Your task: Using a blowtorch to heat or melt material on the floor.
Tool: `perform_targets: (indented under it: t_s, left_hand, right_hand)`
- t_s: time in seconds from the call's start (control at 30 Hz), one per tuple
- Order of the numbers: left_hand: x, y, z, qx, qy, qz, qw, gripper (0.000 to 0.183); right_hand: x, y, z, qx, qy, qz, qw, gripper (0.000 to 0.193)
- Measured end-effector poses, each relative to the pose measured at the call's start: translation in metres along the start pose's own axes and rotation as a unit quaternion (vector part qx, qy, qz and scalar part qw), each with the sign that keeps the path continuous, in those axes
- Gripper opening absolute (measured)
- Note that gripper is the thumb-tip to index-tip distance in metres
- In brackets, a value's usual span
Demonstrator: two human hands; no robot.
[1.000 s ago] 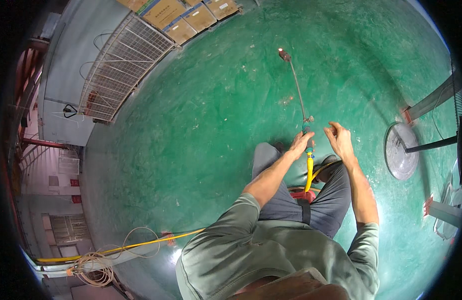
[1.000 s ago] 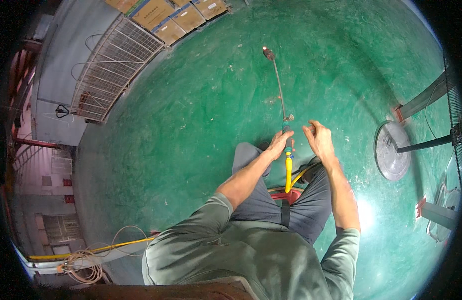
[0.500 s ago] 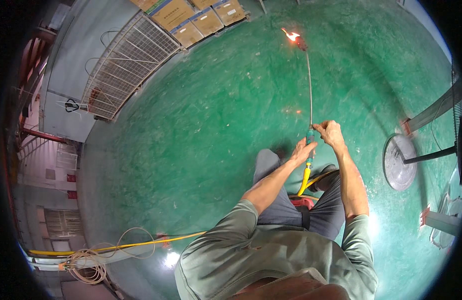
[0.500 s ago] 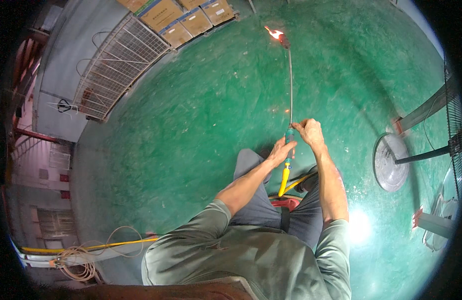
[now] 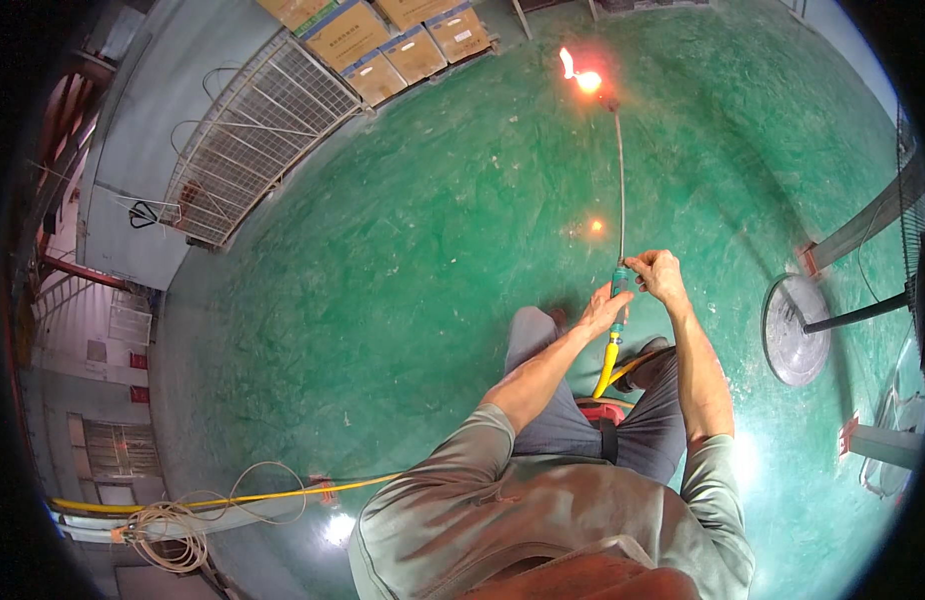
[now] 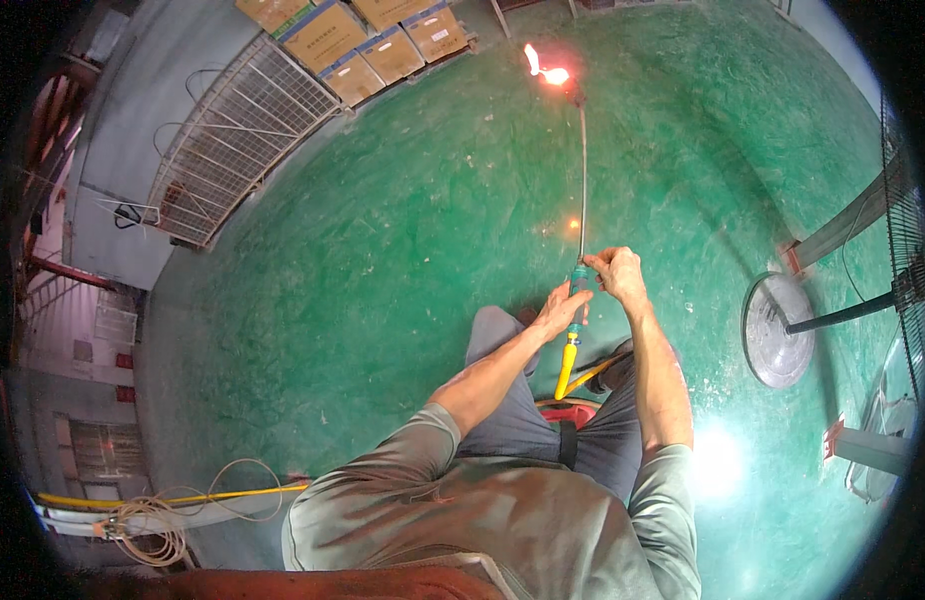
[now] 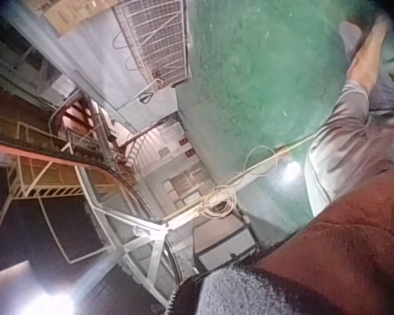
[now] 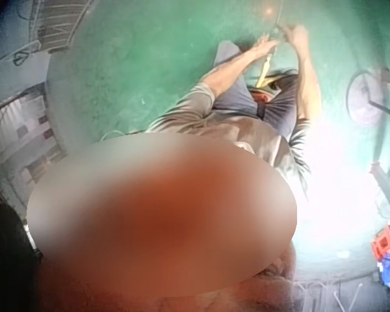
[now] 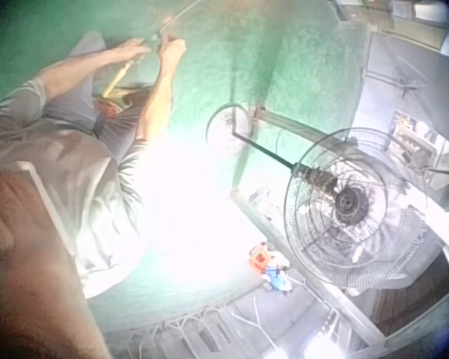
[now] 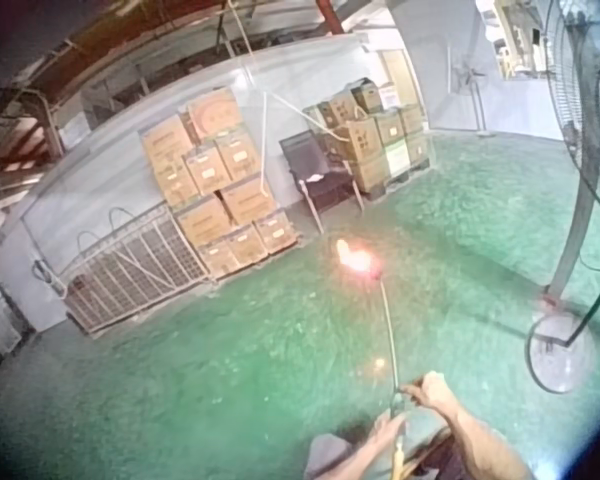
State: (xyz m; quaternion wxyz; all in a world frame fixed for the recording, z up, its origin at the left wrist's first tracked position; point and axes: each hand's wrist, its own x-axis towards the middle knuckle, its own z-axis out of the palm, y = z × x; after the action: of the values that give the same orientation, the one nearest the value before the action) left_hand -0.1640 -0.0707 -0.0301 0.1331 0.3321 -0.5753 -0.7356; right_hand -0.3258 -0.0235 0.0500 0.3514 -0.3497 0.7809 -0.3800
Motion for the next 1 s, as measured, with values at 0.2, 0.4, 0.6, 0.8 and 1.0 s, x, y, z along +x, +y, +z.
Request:
perform_targets:
  t_s: [0.2,0.4,0.6,0.8,1.0]
  left_hand:
    - [0.000,-0.003,0.002,-0.047,0.005,0.006,0.999,0.024]
    - [-0.004,0.000,0.002,-0.010,0.009,0.003,1.000,0.024]
    - [0.003,-0.002,0.002,0.060,0.041,0.045,0.996,0.033]
    - [0.037,-0.009,0.000,0.149,0.091,0.076,0.982,0.039]
    - [0.054,0.016,0.015,0.191,0.046,0.138,0.971,0.049]
  right_hand:
    - [-0.001,0.000,0.001,0.014,0.007,-0.012,1.000,0.025]
    - [-0.003,0.011,0.003,0.016,0.013,-0.016,1.000,0.038]
    - [-0.034,0.046,0.033,0.079,0.048,0.072,0.993,0.097]
    - [-0.055,0.015,0.030,0.222,0.009,0.117,0.968,0.098]
    - [-0.040,0.013,0.008,0.034,0.111,0.070,0.991,0.086]
